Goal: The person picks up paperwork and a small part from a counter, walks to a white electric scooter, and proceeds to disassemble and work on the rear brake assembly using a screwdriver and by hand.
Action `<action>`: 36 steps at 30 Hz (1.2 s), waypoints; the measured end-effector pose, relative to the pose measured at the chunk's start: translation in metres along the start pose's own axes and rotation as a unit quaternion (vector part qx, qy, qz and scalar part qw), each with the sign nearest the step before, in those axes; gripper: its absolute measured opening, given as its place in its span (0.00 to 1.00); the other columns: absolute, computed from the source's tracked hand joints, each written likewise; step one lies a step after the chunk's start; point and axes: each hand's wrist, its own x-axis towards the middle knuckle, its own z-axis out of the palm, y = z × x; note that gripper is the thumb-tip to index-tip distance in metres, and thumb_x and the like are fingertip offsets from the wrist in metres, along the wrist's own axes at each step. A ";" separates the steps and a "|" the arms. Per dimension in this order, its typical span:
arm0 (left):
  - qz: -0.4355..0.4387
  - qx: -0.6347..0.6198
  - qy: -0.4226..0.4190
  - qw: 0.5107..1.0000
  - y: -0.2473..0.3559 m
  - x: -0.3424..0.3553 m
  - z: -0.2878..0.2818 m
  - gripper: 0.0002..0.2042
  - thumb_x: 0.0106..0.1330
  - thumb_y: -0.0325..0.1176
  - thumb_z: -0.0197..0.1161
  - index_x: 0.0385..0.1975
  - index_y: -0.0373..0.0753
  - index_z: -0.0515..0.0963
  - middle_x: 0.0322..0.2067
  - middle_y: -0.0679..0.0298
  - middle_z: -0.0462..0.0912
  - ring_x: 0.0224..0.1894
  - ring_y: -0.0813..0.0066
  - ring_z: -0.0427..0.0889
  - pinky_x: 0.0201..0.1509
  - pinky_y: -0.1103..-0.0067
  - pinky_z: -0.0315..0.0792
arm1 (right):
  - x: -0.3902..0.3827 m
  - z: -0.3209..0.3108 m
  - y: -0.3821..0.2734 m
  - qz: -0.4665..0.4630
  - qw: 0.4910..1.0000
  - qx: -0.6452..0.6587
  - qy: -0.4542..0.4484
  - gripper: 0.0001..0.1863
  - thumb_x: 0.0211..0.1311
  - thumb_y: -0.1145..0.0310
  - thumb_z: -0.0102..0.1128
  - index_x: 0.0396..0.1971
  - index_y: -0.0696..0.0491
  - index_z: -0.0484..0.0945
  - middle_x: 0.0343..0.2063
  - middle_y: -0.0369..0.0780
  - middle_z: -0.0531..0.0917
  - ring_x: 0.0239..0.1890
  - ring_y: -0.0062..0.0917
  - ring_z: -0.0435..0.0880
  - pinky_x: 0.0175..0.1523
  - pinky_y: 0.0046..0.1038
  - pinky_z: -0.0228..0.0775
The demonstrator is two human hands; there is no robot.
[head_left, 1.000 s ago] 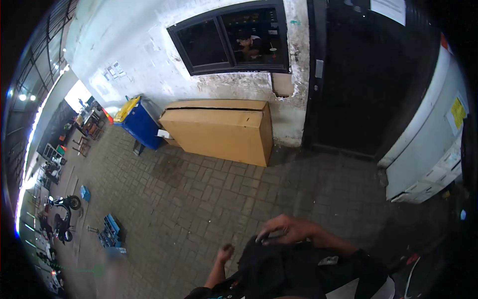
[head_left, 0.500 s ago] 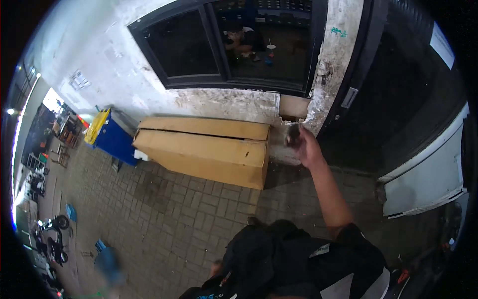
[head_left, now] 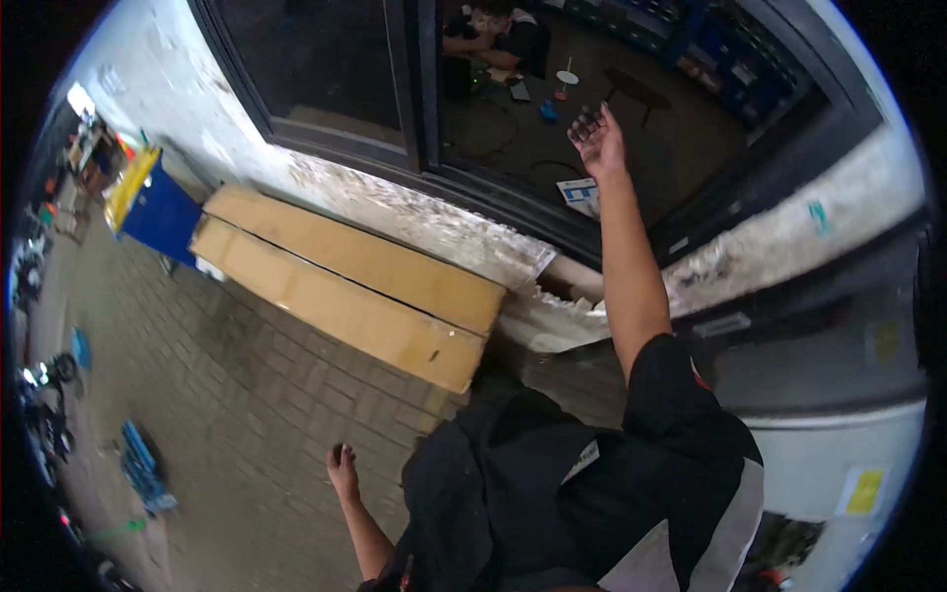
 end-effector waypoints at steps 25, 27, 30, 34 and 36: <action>-0.331 -0.073 0.041 0.940 -0.099 -0.335 0.316 0.16 0.66 0.35 0.55 0.48 0.30 0.73 0.40 0.54 0.80 0.41 0.68 0.78 0.45 0.74 0.71 | 0.111 -0.391 0.110 0.223 0.621 -0.751 0.026 0.36 0.41 0.64 0.76 0.53 0.59 0.71 0.45 0.47 0.81 0.48 0.35 0.81 0.52 0.36 0.73; -0.325 -0.084 0.026 0.942 -0.100 -0.332 0.321 0.16 0.66 0.35 0.55 0.48 0.30 0.73 0.40 0.54 0.80 0.41 0.68 0.77 0.45 0.74 0.71 | 0.144 -0.444 0.091 0.206 0.676 -0.704 0.071 0.27 0.47 0.64 0.70 0.47 0.61 0.75 0.39 0.44 0.83 0.44 0.32 0.82 0.52 0.35 0.72; -0.318 -0.113 0.015 0.941 -0.112 -0.331 0.334 0.16 0.66 0.34 0.55 0.49 0.30 0.73 0.40 0.54 0.80 0.42 0.68 0.77 0.46 0.74 0.71 | 0.177 -0.486 0.068 0.017 0.630 -0.773 0.074 0.23 0.53 0.60 0.61 0.44 0.61 0.79 0.40 0.47 0.84 0.46 0.36 0.82 0.55 0.37 0.71; -0.315 -0.078 0.048 0.945 -0.105 -0.335 0.321 0.16 0.66 0.34 0.54 0.49 0.30 0.73 0.40 0.54 0.80 0.42 0.67 0.77 0.47 0.74 0.70 | 0.119 -0.426 0.098 0.215 0.547 -0.767 0.256 0.32 0.50 0.49 0.61 0.47 0.61 0.78 0.46 0.54 0.81 0.52 0.46 0.78 0.59 0.39 0.67; -0.314 -0.082 0.048 0.945 -0.107 -0.339 0.321 0.16 0.66 0.34 0.54 0.49 0.29 0.73 0.41 0.54 0.80 0.42 0.67 0.77 0.47 0.74 0.70 | 0.104 -0.423 0.099 0.199 0.531 -0.783 0.254 0.36 0.48 0.45 0.61 0.48 0.61 0.78 0.48 0.55 0.79 0.53 0.47 0.77 0.59 0.39 0.66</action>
